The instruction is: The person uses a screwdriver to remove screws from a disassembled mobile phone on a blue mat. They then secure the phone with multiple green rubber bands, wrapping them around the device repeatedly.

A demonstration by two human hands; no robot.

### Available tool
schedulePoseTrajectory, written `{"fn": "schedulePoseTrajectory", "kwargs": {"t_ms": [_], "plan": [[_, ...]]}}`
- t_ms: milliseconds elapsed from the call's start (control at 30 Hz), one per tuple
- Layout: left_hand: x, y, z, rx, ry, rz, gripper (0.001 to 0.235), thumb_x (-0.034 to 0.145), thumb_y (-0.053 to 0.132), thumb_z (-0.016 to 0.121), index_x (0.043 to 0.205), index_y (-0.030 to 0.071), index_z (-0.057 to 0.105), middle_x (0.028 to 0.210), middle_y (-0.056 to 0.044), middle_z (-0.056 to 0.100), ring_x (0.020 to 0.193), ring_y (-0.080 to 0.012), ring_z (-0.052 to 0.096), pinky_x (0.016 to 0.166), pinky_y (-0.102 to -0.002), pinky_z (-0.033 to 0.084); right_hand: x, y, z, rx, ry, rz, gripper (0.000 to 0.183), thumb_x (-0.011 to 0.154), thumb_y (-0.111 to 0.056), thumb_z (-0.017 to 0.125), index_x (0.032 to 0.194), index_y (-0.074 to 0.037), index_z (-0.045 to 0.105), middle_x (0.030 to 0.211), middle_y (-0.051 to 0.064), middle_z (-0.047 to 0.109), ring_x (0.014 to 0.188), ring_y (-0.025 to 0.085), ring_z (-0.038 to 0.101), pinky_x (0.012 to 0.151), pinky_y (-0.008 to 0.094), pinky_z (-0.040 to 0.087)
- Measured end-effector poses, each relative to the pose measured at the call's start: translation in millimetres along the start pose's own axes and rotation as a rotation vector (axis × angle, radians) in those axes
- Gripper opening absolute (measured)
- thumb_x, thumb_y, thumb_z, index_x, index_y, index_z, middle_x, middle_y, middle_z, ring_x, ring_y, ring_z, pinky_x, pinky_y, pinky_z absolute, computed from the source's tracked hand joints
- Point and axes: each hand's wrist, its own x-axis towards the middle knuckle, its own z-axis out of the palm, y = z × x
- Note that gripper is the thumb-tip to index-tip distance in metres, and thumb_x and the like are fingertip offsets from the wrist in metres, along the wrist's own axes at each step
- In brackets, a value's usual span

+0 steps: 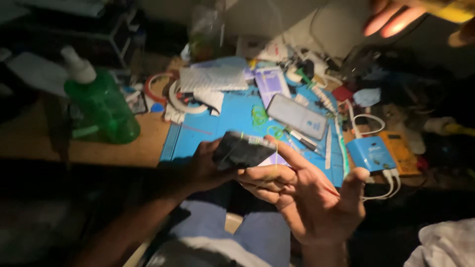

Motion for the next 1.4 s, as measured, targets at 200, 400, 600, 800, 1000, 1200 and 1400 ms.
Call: {"fn": "schedulePoseTrajectory", "kwargs": {"t_ms": [200,400,600,800,1000,1200,1400], "plan": [[-5.4,1.2,4.3,0.011,-0.038,0.03,0.034,0.089,0.024,0.083,0.11,0.005,0.064,0.091,-0.011,0.073,0.081,-0.0251,0.077,0.07,-0.034,0.059,3.5,-14.2,-6.1,-0.122,-0.043,0.034,0.115,0.098,-0.074,0.041,0.161,0.019,0.016,0.139,0.05,0.049,0.137,0.059,0.048,0.122,0.066,0.033],[-13.0,-0.5,6.4,0.039,-0.054,0.038,0.034,0.087,0.018,0.084,0.109,0.003,0.063,0.089,-0.011,0.071,0.079,-0.0255,0.075,0.068,-0.034,0.058,2.8,-21.5,-14.8,-0.411,0.059,0.216,0.096,0.1,-0.071,0.036,0.155,0.008,0.037,0.14,0.037,0.059,0.133,0.047,0.059,0.118,0.054,0.042],[-35.2,-3.9,12.1,-0.653,0.082,-0.36,0.034,0.087,0.001,0.081,0.118,0.001,0.068,0.105,-0.011,0.073,0.093,-0.0221,0.072,0.084,-0.036,0.058,25.9,-62.1,-29.0,-1.298,0.215,-0.398,0.048,0.107,-0.036,0.051,0.117,0.007,0.071,0.094,0.015,0.077,0.089,0.021,0.074,0.09,0.035,0.058],[-45.0,6.9,-22.6,-1.211,0.331,-0.491,0.044,0.098,0.007,0.071,0.138,0.0,0.055,0.125,-0.018,0.066,0.113,-0.0299,0.067,0.094,-0.048,0.058,97.8,-27.1,-103.9,-1.844,0.402,-0.054,0.016,0.089,-0.017,0.077,0.1,-0.005,0.079,0.088,0.011,0.076,0.07,0.02,0.069,0.066,0.034,0.055],[-39.7,14.8,-34.1,-1.369,0.386,-0.442,0.07,0.102,0.037,0.061,0.158,0.004,0.036,0.148,-0.02,0.052,0.13,-0.0351,0.057,0.107,-0.054,0.051,113.2,-0.6,-142.0,-2.102,0.137,-0.088,0.016,0.08,-0.011,0.082,0.095,-0.007,0.081,0.083,0.015,0.068,0.074,0.034,0.065,0.066,0.044,0.051],[-31.2,15.7,-37.1,-1.544,0.372,-0.355,0.073,0.111,0.055,0.041,0.161,0.002,0.037,0.151,-0.024,0.051,0.133,-0.0374,0.054,0.112,-0.056,0.045,117.3,-7.5,-138.5,-1.956,0.301,-0.067,0.012,0.088,-0.012,0.079,0.098,-0.007,0.076,0.087,0.012,0.067,0.075,0.031,0.068,0.07,0.042,0.054],[-20.5,16.1,-26.5,-1.541,0.429,-0.466,0.07,0.106,0.055,0.04,0.156,0.006,0.038,0.144,-0.018,0.053,0.132,-0.0326,0.054,0.11,-0.055,0.048,115.8,0.5,-144.1,-2.205,0.193,-0.12,0.012,0.086,-0.012,0.08,0.098,-0.009,0.081,0.085,0.013,0.067,0.074,0.03,0.066,0.068,0.042,0.052]]}}
